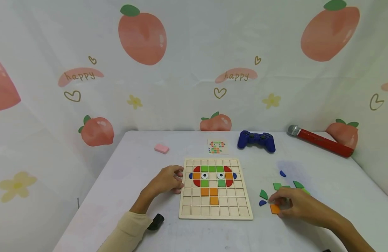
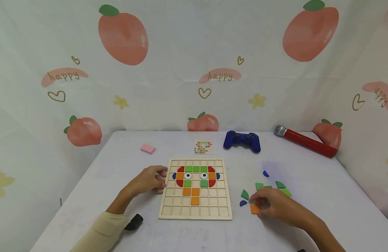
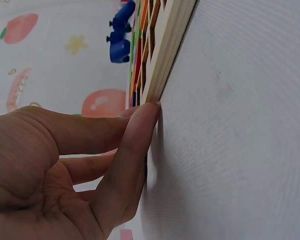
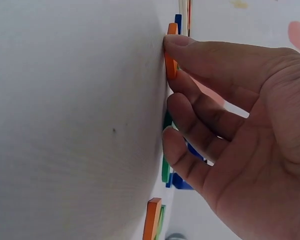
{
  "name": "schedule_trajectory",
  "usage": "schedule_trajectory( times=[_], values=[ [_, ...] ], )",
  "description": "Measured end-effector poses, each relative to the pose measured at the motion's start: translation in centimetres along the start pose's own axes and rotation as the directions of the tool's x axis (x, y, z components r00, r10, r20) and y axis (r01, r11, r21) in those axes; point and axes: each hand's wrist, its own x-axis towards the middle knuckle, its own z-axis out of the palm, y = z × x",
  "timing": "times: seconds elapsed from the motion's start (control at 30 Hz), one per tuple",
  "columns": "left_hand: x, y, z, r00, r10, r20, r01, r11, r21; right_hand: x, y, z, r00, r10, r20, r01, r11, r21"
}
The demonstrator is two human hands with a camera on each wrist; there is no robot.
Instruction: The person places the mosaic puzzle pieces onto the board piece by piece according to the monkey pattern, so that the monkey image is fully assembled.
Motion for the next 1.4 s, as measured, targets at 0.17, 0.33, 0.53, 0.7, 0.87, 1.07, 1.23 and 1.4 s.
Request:
schedule_trajectory(
  times=[0.17, 0.33, 0.53, 0.7, 0.87, 1.07, 1.23, 1.4],
  values=[
    [0.1, 0.0, 0.0, 1.000, -0.004, 0.003, 0.004, 1.000, -0.003, 0.2, 0.0, -0.1, 0.999, -0.032, -0.012, 0.032, 0.999, -0.011],
    [0.1, 0.0, 0.0, 1.000, -0.007, 0.001, 0.007, 1.000, -0.005, 0.7, -0.4, -0.2, 1.000, -0.007, -0.020, 0.007, 1.000, -0.018],
    [0.0, 0.0, -0.1, 1.000, 0.002, -0.004, -0.002, 1.000, -0.001, 1.7, -1.3, 0.0, 0.996, -0.070, -0.046, 0.068, 0.997, -0.035],
    [-0.1, 0.1, 0.0, 1.000, 0.000, -0.008, 0.000, 1.000, 0.005, 2.7, -2.3, 0.4, 0.993, -0.115, -0.030, 0.116, 0.993, 0.018],
    [-0.1, 0.1, 0.1, 1.000, 0.006, -0.011, -0.006, 1.000, 0.023, 3.8, -3.5, 1.0, 0.987, -0.158, -0.005, 0.158, 0.986, 0.050],
    [-0.2, 0.2, 0.0, 1.000, 0.004, -0.009, -0.004, 1.000, 0.021, 5.3, -5.3, 1.7, 0.981, -0.190, 0.044, 0.189, 0.981, 0.037],
    [-0.2, 0.3, 0.1, 1.000, -0.001, -0.006, 0.001, 1.000, 0.003, 6.5, -6.8, 2.4, 0.976, -0.201, 0.080, 0.201, 0.980, 0.016],
    [-0.2, 0.3, 0.1, 1.000, -0.003, -0.005, 0.003, 1.000, -0.001, 7.6, -8.2, 3.1, 0.973, -0.205, 0.104, 0.208, 0.978, -0.022]
  ],
)
